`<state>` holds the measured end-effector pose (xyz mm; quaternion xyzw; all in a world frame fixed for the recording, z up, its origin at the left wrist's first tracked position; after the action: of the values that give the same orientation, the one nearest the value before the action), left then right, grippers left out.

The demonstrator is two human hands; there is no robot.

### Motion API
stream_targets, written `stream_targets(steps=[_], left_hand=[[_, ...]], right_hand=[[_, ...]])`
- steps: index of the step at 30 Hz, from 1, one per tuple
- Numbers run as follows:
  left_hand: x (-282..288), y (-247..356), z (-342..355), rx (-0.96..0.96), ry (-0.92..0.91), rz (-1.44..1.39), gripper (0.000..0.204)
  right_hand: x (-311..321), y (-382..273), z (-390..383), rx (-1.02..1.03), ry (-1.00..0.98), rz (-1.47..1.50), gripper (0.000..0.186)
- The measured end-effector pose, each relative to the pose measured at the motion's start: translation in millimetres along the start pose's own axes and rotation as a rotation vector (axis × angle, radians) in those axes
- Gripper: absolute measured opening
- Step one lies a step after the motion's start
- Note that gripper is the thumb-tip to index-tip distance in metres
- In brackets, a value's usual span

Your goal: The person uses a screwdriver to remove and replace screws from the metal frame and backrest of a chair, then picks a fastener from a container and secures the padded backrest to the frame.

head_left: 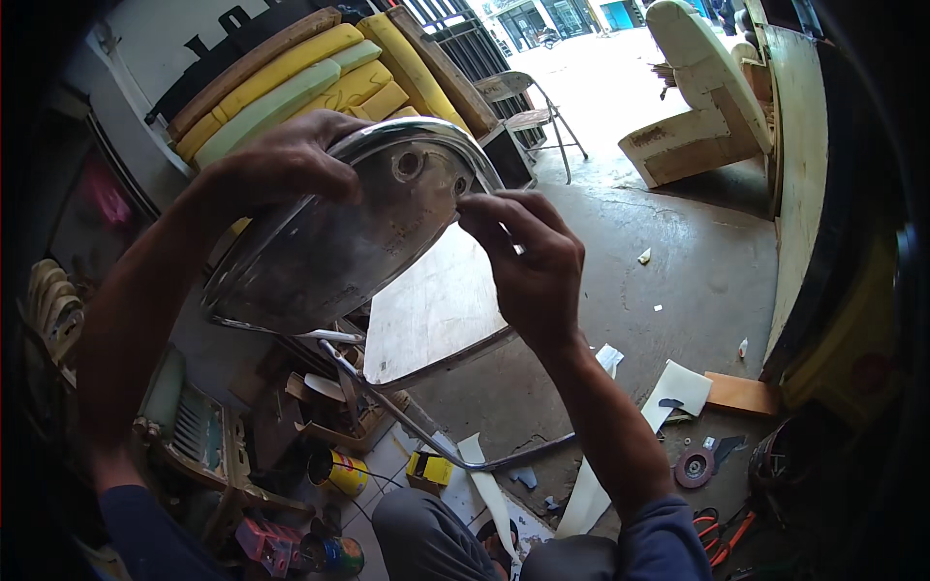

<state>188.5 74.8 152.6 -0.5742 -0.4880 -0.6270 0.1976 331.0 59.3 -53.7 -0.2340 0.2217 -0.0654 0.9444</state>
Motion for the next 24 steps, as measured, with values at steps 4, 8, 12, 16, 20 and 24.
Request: stream_targets(steps=[4,8,12,16,20,24], left_hand=[[-6.7,11.9,3.6,0.021,-0.017,0.006,0.069],[-1.6,3.4,3.1,0.004,-0.010,0.019,0.068],[-2.4,-2.0,8.9,-0.020,-0.030,0.059,0.069],[-1.3,-3.8,9.7,-0.018,-0.039,0.077,0.068],[-2.0,-3.9,8.8,-0.022,-0.031,0.104,0.067],[-3.3,1.0,8.7,-0.022,-0.029,0.102,0.066]], right_hand=[[-32.7,-4.0,29.7,0.020,0.095,0.085,0.021],[-47.5,2.3,25.3,-0.015,0.094,0.105,0.025],[-42.0,3.4,28.8,-0.108,0.078,0.221,0.026],[-42.8,-2.9,33.8,-0.063,0.055,0.149,0.025],[-45.8,1.4,32.7,-0.129,0.069,0.250,0.024],[-41.9,-4.2,33.2,-0.043,0.060,0.133,0.023]])
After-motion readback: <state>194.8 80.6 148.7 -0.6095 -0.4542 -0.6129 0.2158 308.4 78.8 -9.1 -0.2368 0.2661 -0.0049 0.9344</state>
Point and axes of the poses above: each hand's wrist, its own z-axis towards the middle knuckle, its own x-axis out of the back of the hand, y = z × x, the point moved 5 cm from there along z, towards the middle knuckle, and after that the axes turned 1 degree about -x, right-handed, at the moved point
